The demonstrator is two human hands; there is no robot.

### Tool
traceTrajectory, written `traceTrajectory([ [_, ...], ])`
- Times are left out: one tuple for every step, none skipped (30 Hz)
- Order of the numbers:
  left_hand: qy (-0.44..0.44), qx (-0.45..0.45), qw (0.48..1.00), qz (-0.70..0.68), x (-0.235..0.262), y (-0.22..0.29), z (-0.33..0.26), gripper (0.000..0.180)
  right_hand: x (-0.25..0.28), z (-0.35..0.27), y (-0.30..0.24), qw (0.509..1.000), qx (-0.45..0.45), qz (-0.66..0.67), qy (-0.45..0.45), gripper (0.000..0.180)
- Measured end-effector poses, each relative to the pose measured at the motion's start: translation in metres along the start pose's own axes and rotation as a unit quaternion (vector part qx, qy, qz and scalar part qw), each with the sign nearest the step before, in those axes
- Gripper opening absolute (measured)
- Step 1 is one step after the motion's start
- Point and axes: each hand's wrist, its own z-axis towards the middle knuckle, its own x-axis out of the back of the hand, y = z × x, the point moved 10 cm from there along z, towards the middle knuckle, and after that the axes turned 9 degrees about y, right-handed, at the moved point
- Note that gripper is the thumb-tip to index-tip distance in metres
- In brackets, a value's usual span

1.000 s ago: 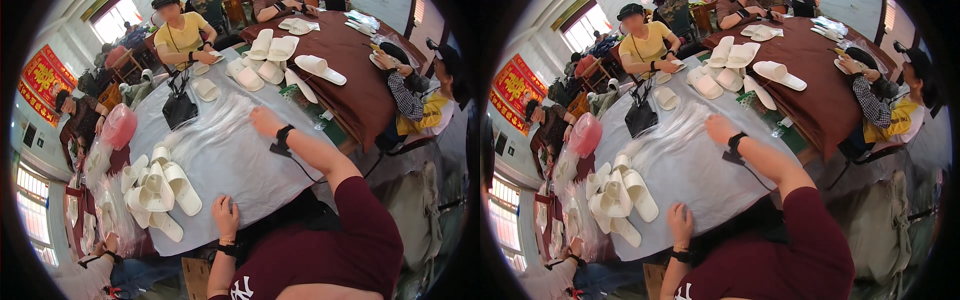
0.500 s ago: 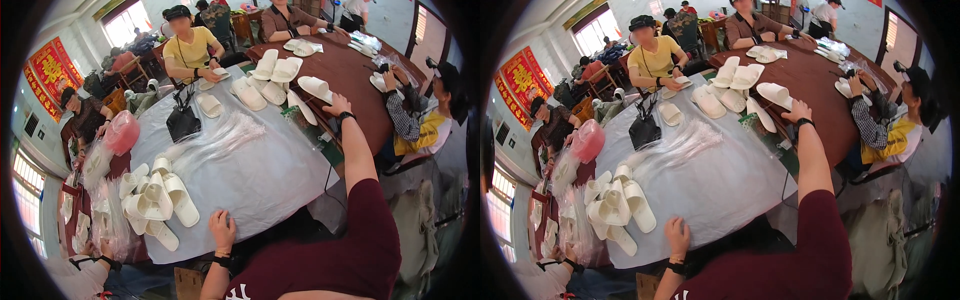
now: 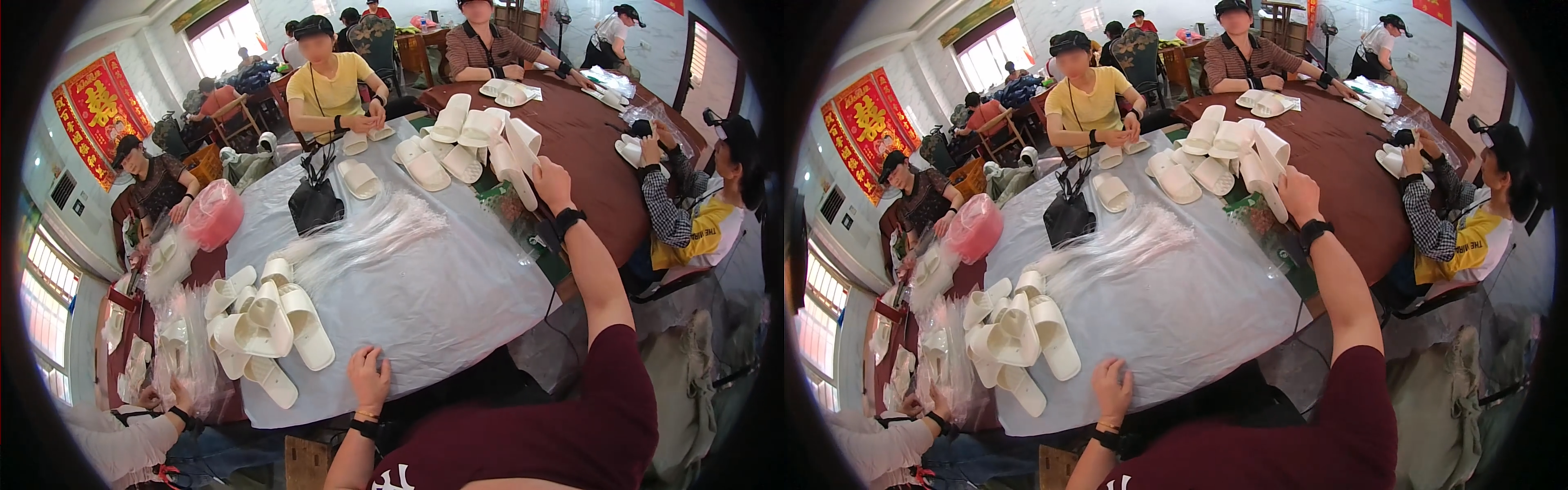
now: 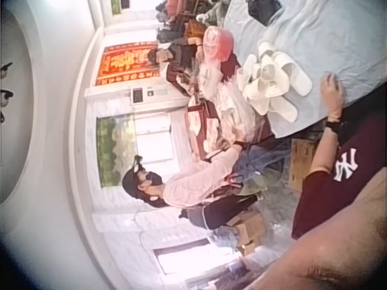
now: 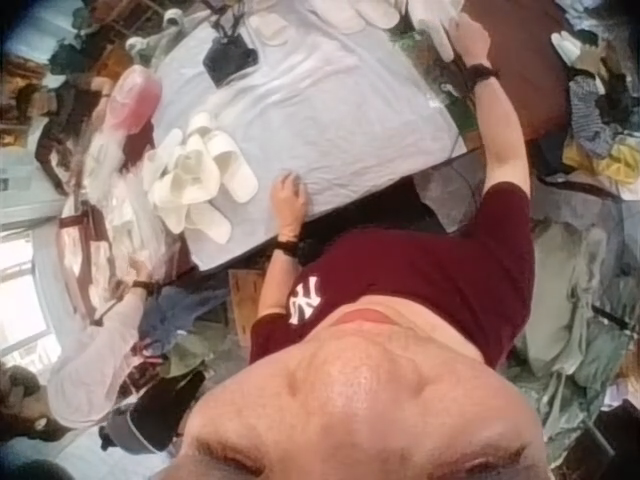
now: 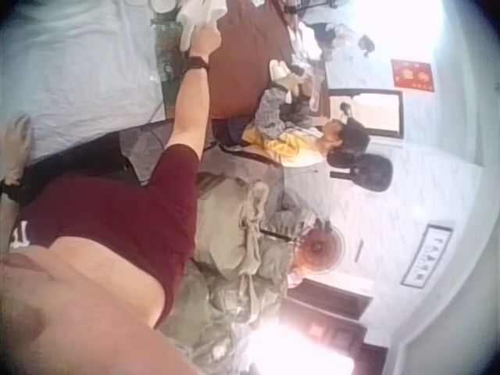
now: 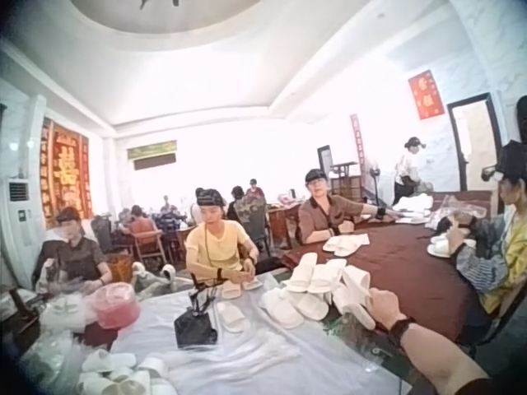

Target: The recorder is assembling and inspecting white plastic/rubber sandals at a manufacturing table.

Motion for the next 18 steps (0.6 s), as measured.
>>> traceTrajectory([
  [-0.004,0.007,1.0,-0.005,0.0,-0.002,0.0,0.031,0.009,-0.003,-0.012,1.0,0.001,0.001,-0.001,0.024],
  [-0.004,0.009,1.0,-0.004,-0.001,-0.004,-0.001,0.031,0.026,-0.006,-0.025,0.998,0.004,0.061,0.033,0.024],
  [-0.005,0.017,1.0,-0.013,-0.003,-0.008,-0.002,0.032,0.049,-0.009,-0.04,0.991,0.007,0.118,0.067,0.024],
  [-0.007,0.026,0.999,-0.022,-0.004,-0.011,-0.003,0.032,0.063,-0.013,-0.051,0.991,0.008,0.118,0.064,0.024],
  [-0.009,0.031,0.999,-0.021,-0.004,-0.01,-0.002,0.032,0.076,-0.018,-0.063,0.984,0.005,0.165,0.07,0.024],
  [0.002,0.035,0.998,-0.043,-0.001,-0.006,0.003,0.035,0.088,-0.023,-0.075,0.975,0.002,0.212,0.073,0.025],
  [0.011,0.041,0.997,-0.065,0.001,-0.002,0.008,0.038,0.097,-0.03,-0.087,0.975,0.004,0.214,0.065,0.025],
  [0.009,0.051,0.997,-0.062,0.001,0.001,0.014,0.038,0.101,-0.038,-0.097,0.959,-0.017,0.281,0.039,0.025],
  [-0.011,0.081,0.99,-0.113,-0.002,0.006,0.021,0.044,0.108,-0.046,-0.107,0.937,-0.038,0.346,0.014,0.025],
  [-0.028,0.114,0.98,-0.161,-0.004,0.008,0.027,0.052,0.115,-0.055,-0.121,0.921,-0.044,0.386,-0.005,0.024],
  [-0.043,0.133,0.968,-0.208,-0.007,0.014,0.034,0.064,0.122,-0.064,-0.128,0.92,-0.042,0.388,-0.016,0.024],
  [-0.053,0.156,0.953,-0.253,-0.009,0.018,0.037,0.077,0.116,-0.076,-0.136,0.909,-0.059,0.408,-0.067,0.024],
  [-0.049,0.168,0.952,-0.25,-0.01,0.021,0.042,0.077,0.112,-0.089,-0.144,0.895,-0.075,0.425,-0.117,0.023],
  [-0.053,0.197,0.921,-0.332,-0.014,0.026,0.045,0.081,0.108,-0.105,-0.153,0.876,-0.097,0.445,-0.161,0.021],
  [-0.055,0.221,0.882,-0.412,-0.018,0.032,0.047,0.085,0.109,-0.118,-0.16,0.874,-0.093,0.446,-0.172,0.021],
  [-0.047,0.232,0.881,-0.409,-0.018,0.033,0.049,0.085,0.101,-0.135,-0.169,0.859,-0.102,0.452,-0.22,0.021],
  [-0.052,0.272,0.823,-0.495,-0.024,0.035,0.047,0.086,0.092,-0.152,-0.177,0.842,-0.109,0.456,-0.267,0.02],
  [-0.055,0.306,0.755,-0.577,-0.029,0.037,0.044,0.087,0.087,-0.167,-0.181,0.839,-0.105,0.457,-0.277,0.02],
])
